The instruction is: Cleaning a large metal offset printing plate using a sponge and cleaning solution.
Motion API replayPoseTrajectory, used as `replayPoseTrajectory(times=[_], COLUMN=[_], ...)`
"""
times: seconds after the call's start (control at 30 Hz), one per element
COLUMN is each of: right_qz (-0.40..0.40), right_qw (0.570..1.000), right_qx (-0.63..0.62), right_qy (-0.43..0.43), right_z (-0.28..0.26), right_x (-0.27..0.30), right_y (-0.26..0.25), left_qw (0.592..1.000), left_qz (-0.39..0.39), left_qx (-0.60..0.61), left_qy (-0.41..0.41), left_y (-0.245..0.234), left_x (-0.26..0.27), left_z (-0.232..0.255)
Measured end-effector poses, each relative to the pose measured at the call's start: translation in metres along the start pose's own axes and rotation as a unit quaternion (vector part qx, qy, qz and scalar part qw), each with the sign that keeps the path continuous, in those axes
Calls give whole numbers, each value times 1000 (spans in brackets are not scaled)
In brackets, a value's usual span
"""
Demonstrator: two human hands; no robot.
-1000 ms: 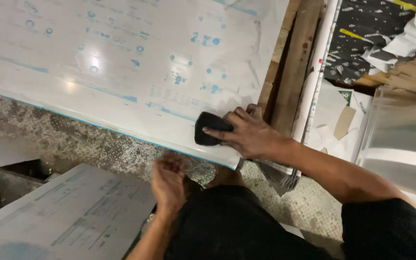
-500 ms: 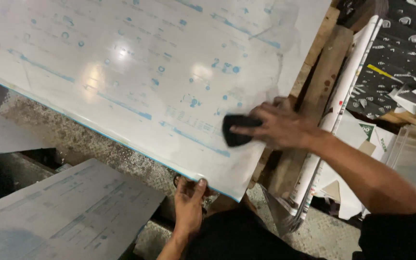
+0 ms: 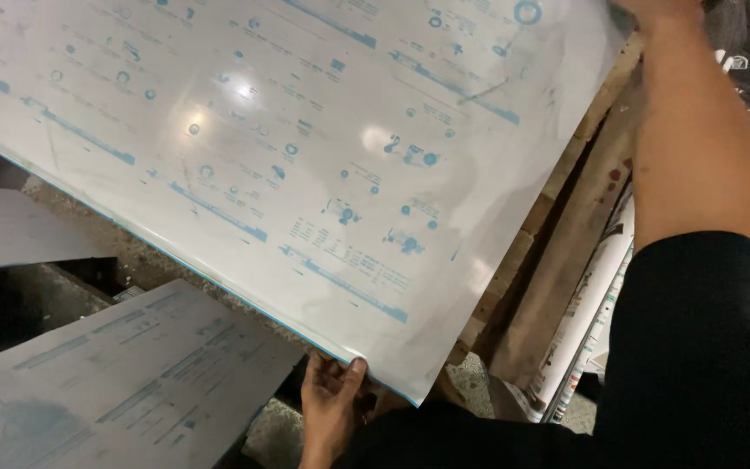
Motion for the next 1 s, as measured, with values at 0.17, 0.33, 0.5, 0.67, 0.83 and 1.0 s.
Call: replayPoseTrajectory(times=[0.17, 0.33, 0.5, 0.67, 0.83, 1.0], right_qz=[-62, -198, -16, 21, 81, -122], right_qw=[993, 918, 967, 994, 990, 955], right_qx=[-14, 10, 169, 111, 92, 20], right_qy=[-97, -344, -191, -8, -74, -271], right_z=[-137, -244, -89, 62, -150, -252], right_x=[81, 223, 120, 1, 148, 282], right_y=[5, 0, -28, 33, -44, -12], left_qw=[999, 1000, 995, 999, 1000, 1000], left_qz=[25, 3, 60, 13, -2, -17], left_qx=[15, -7, 28, 18, -3, 19], left_qy=[-35, -15, -75, -38, -2, -12], left_y=[-3, -6, -8, -5, 2, 12], left_x=[-3, -10, -2, -6, -7, -10], left_z=[-11, -10, -10, -7, 2, 6])
Point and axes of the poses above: each hand's wrist, its own x-axis away from the middle knuckle, its own y-axis out of the palm, z = x × y, the point moved 9 cm from there along -x, towards the middle knuckle, and after that the axes turned 10 degrees about x, right-handed, at the moved point
